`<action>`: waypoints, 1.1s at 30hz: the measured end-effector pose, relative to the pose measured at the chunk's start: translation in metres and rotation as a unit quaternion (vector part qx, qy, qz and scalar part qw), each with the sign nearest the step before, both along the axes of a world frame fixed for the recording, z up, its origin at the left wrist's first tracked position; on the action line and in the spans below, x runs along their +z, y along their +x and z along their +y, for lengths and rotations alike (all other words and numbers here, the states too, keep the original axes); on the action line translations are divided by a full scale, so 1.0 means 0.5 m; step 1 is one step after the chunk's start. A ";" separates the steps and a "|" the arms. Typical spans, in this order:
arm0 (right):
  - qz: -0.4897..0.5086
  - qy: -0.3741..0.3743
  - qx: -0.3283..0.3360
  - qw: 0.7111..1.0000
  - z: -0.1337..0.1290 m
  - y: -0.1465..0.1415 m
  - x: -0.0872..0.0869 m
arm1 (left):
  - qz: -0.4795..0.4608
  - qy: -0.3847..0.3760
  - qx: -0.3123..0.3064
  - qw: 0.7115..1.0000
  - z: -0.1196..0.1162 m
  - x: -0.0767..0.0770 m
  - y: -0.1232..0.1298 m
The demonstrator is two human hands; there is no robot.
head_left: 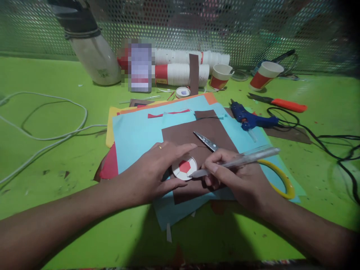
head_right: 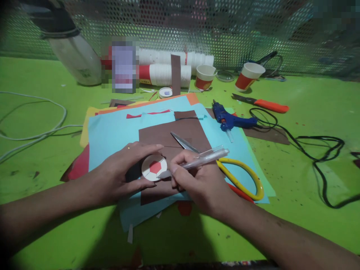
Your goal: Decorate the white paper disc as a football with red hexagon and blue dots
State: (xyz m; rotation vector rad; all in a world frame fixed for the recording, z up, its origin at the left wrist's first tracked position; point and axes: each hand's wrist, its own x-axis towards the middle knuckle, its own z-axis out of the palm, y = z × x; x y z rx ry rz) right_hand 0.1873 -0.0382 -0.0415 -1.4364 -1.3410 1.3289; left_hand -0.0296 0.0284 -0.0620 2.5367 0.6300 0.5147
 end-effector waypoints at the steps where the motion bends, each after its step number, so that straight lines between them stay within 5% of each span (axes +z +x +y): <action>1: 0.002 0.002 -0.002 1.000 0.000 -0.001 0.000 | 0.000 0.003 -0.001 1.000 -0.001 0.000 0.000; 33: -0.002 -0.017 0.031 0.999 0.002 -0.002 0.010 | -0.006 -0.022 0.000 1.000 -0.005 0.001 0.002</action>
